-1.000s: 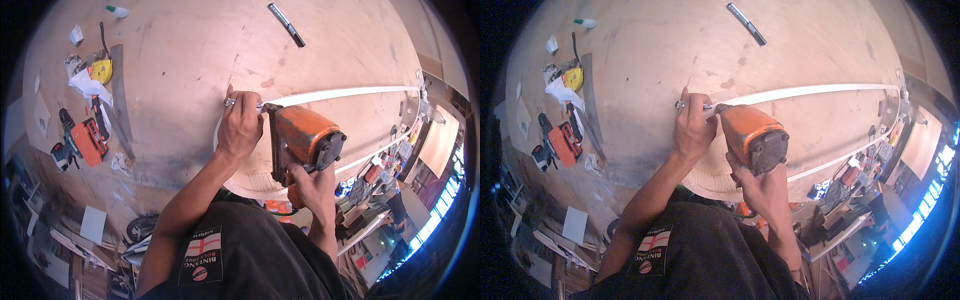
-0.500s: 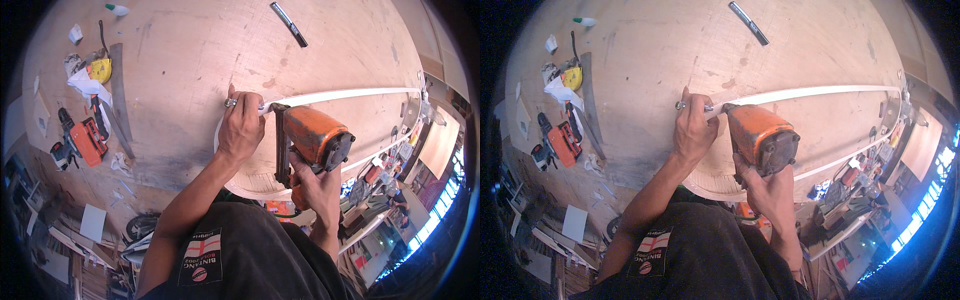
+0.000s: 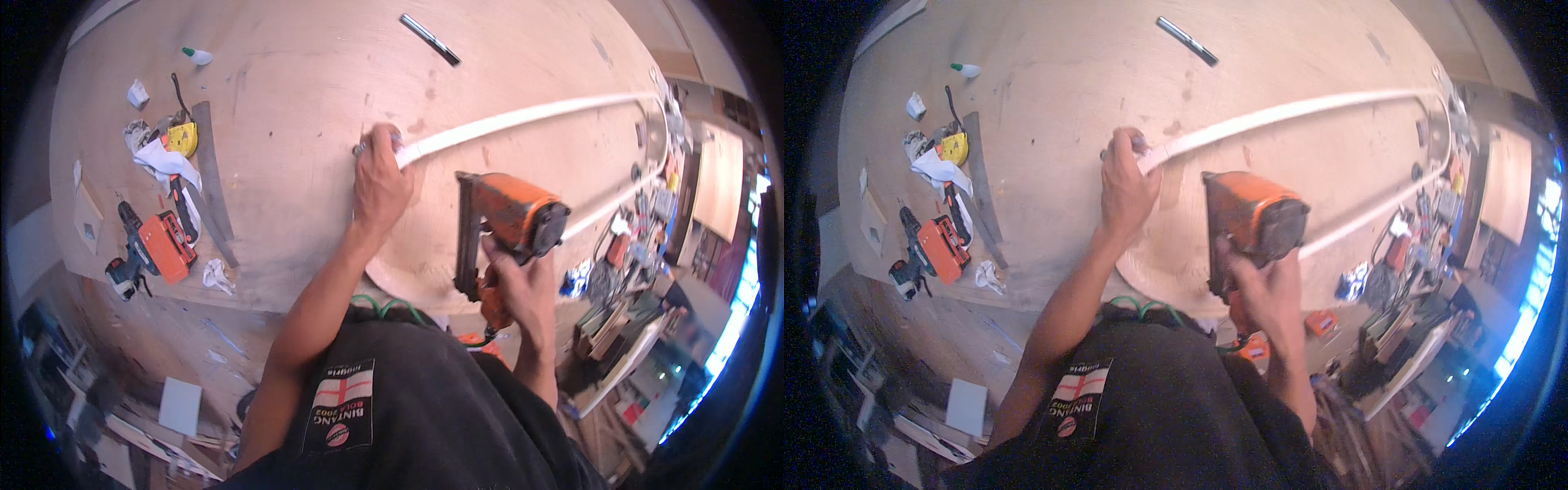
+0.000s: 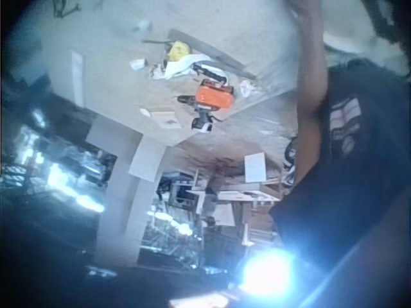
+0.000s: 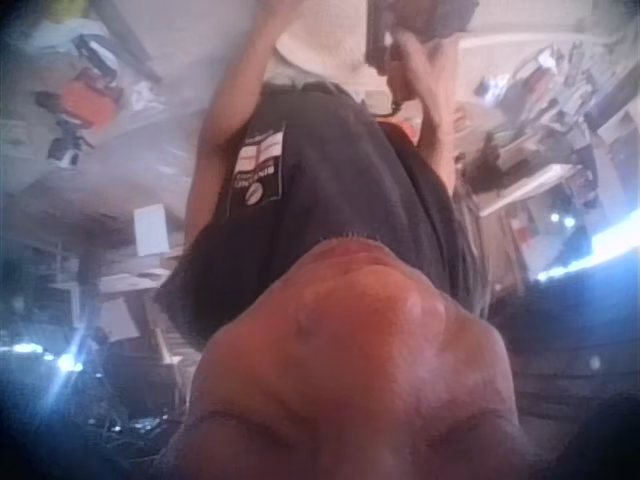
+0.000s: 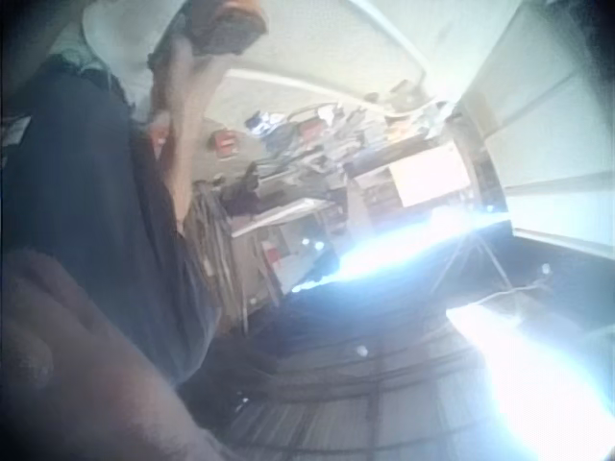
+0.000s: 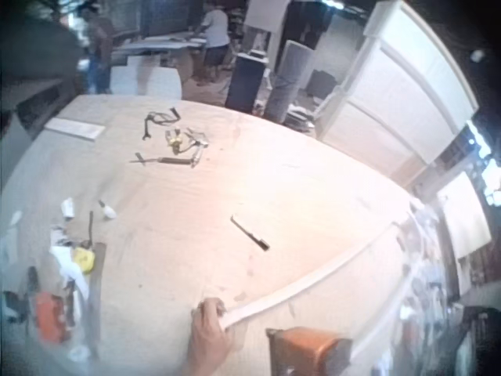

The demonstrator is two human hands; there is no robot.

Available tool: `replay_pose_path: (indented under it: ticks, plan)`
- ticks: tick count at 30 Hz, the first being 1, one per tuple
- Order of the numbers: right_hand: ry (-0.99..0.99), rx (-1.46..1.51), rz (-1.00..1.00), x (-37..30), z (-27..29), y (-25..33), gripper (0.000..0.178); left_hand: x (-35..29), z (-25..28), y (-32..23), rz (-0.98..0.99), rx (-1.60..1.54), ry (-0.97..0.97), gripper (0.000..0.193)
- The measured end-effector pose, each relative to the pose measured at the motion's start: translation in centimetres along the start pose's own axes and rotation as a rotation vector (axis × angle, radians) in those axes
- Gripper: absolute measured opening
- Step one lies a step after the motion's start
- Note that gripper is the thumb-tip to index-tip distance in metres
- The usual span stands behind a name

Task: The person assembles a curved wooden frame by attaching thin wooden strips to a larger curved base using a nail gun and glue. They position the strips, fasten them with nails, and apply glue to secure the joints.

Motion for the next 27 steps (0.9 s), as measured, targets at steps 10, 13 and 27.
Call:
replay_pose_path:
  ticks: [10, 13, 27]
  plan:
    - [-0.537, 0.193, -0.134, -13.8, 7.9, -9.3, 0.043, 1.9, 1.6, 4.0, 0.237, -0.349, 0.259, 0.062]
    - [-0.664, 0.262, -0.181, -16.7, 9.0, -12.8, 0.044, 0.4, 3.9, 5.1, 0.259, -0.328, 0.308, 0.061]
    - [-0.546, 1.118, -0.115, -4.9, 9.1, -39.5, 0.026, -21.1, 2.9, 4.2, 0.286, -0.718, -0.155, 0.06]
Point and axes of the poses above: each hand's wrist, its own x-axis towards the middle knuckle, its own z-axis out of the back of the hand, y = z × x, the point moved 5 cm from there along x, towards the middle knuckle, and after that the axes turned 10 degrees about -x, right-handed, at the moved point
